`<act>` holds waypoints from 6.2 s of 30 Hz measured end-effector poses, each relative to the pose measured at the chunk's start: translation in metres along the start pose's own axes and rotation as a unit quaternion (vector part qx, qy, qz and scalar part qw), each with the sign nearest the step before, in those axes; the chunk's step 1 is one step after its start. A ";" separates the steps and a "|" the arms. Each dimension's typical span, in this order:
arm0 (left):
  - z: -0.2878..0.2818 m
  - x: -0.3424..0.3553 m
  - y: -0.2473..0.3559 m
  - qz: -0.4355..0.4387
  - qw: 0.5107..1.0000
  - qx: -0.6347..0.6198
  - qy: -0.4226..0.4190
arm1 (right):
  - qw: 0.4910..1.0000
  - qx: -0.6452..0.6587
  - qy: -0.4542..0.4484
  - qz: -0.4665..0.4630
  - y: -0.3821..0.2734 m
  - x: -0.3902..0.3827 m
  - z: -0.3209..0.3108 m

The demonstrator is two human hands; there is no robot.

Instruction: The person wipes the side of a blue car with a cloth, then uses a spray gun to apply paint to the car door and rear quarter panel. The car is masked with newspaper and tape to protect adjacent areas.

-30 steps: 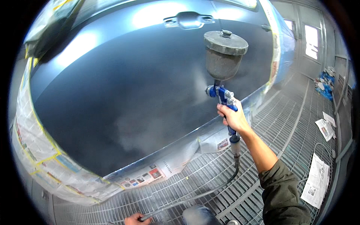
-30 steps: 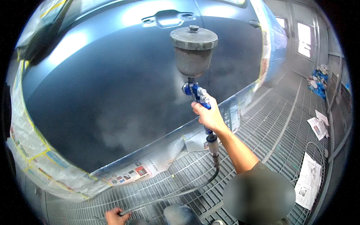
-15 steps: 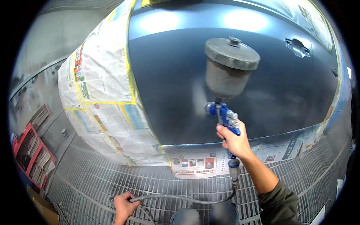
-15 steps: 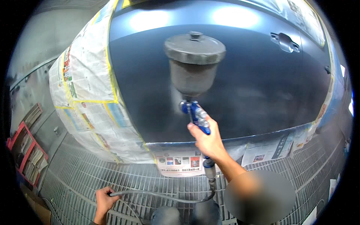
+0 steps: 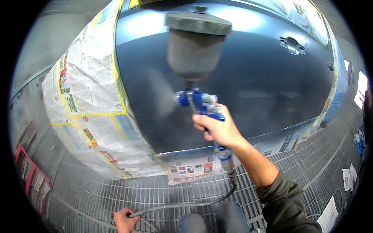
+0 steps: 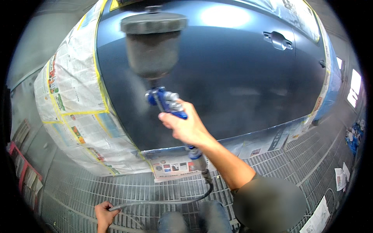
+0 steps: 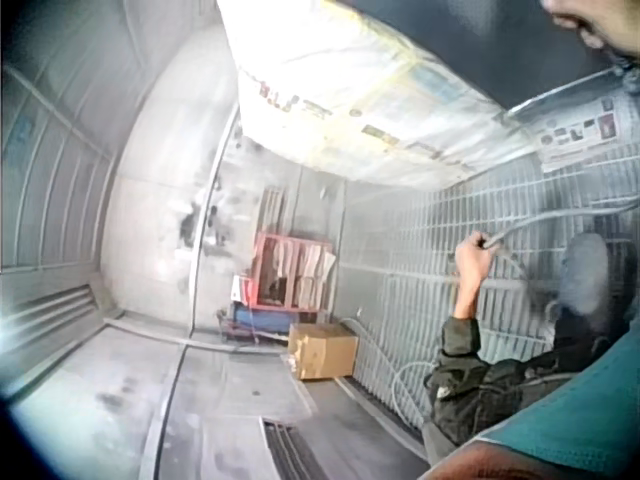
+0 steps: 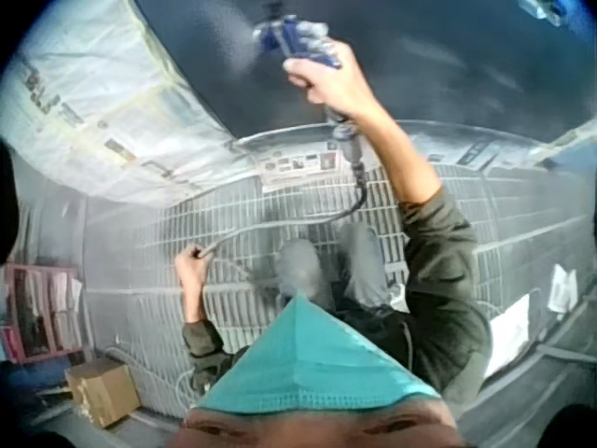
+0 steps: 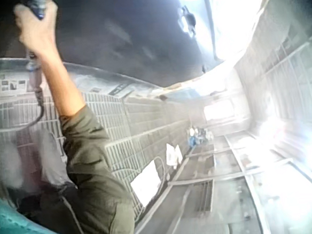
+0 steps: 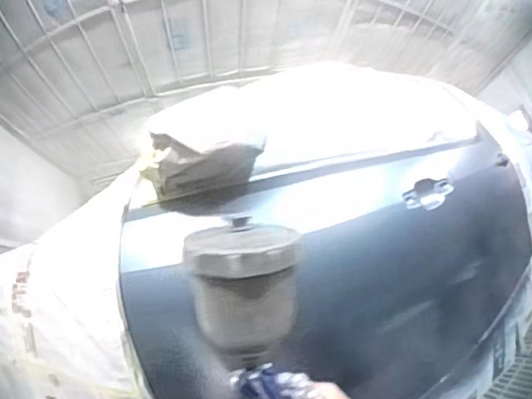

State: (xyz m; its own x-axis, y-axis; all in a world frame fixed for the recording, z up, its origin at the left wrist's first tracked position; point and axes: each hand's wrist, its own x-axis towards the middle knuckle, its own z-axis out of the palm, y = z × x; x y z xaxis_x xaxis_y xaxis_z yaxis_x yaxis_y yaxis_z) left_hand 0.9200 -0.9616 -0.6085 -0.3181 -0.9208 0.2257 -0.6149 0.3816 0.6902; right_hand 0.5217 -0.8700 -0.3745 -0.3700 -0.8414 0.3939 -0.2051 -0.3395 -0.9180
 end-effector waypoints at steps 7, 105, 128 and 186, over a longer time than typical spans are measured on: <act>0.048 -0.021 0.122 0.064 0.978 0.020 -0.198 | 0.988 -0.039 0.150 -0.011 -0.024 -0.056 -0.145; 0.204 -0.121 0.348 0.101 0.912 -0.095 -0.386 | 0.833 -0.301 0.462 -0.050 -0.173 -0.126 -0.545; 0.342 0.031 0.003 0.253 0.778 0.334 -0.467 | 0.876 0.114 0.458 0.099 0.213 -0.384 -0.302; 0.347 -0.003 0.056 0.233 0.662 -0.007 -0.712 | 0.909 0.200 0.355 0.092 0.197 -0.295 -0.237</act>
State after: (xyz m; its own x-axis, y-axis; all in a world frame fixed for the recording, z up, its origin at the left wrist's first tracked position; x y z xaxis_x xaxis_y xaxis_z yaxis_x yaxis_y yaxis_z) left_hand 0.6365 -0.9091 -0.8089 -0.8348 0.3111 -0.4541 -0.2062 0.5882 0.7820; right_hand 0.3761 -0.5890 -0.6600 -0.8847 -0.4649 0.0328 0.2127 -0.4655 -0.8591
